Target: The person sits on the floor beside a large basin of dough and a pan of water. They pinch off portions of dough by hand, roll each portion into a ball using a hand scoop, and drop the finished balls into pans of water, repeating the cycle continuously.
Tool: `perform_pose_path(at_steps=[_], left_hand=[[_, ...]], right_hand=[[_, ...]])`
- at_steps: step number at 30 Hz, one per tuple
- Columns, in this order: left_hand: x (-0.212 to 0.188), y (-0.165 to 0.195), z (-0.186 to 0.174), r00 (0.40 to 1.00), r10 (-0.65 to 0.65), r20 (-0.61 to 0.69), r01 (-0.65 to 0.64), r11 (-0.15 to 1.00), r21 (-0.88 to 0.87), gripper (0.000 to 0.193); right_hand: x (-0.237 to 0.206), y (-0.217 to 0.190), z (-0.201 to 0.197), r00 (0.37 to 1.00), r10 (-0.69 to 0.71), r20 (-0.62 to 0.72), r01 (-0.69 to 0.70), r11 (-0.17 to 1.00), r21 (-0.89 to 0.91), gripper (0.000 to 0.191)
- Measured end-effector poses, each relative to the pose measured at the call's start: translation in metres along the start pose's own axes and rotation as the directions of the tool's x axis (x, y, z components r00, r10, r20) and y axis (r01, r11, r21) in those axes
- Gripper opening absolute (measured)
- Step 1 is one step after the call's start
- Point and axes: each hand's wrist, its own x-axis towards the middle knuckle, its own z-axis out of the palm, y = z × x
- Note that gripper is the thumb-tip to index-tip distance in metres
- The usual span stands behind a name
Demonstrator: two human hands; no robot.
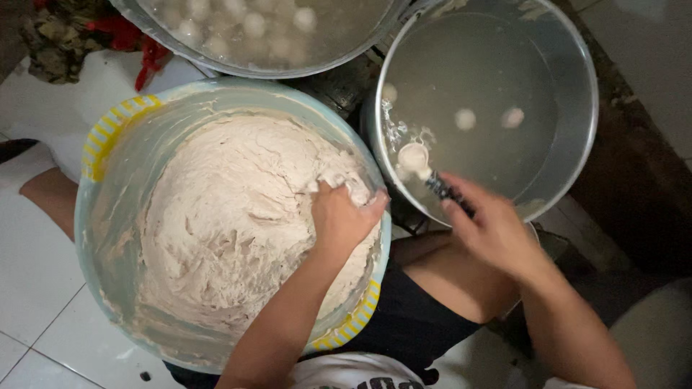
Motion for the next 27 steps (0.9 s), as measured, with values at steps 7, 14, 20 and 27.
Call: perform_pose_path(at_steps=[7,14,20,27], left_hand=[[-0.011,0.012,-0.007,0.913,0.157,-0.377,-0.347,0.783,-0.517,0.018],[-0.013,0.018,-0.002,0.939,0.147,-0.31,-0.316,0.721,-0.617,0.013],[-0.006,0.013,-0.01,0.996,0.093,-0.015,-0.092,0.927,-0.363,0.024],[0.01,-0.024,-0.04,0.989,0.031,-0.144,-0.037,0.999,-0.039,0.044]], right_hand=[[0.006,0.002,-0.006,0.97,-0.182,-0.158,0.169,0.981,-0.095,0.044],[-0.027,-0.01,0.024,0.911,-0.413,0.02,0.412,0.91,0.042,0.049],[-0.017,-0.001,0.017,0.96,-0.126,0.25,0.067,0.971,0.232,0.051],[0.008,-0.004,-0.006,0.954,-0.257,-0.155,0.235,0.961,-0.149,0.053]])
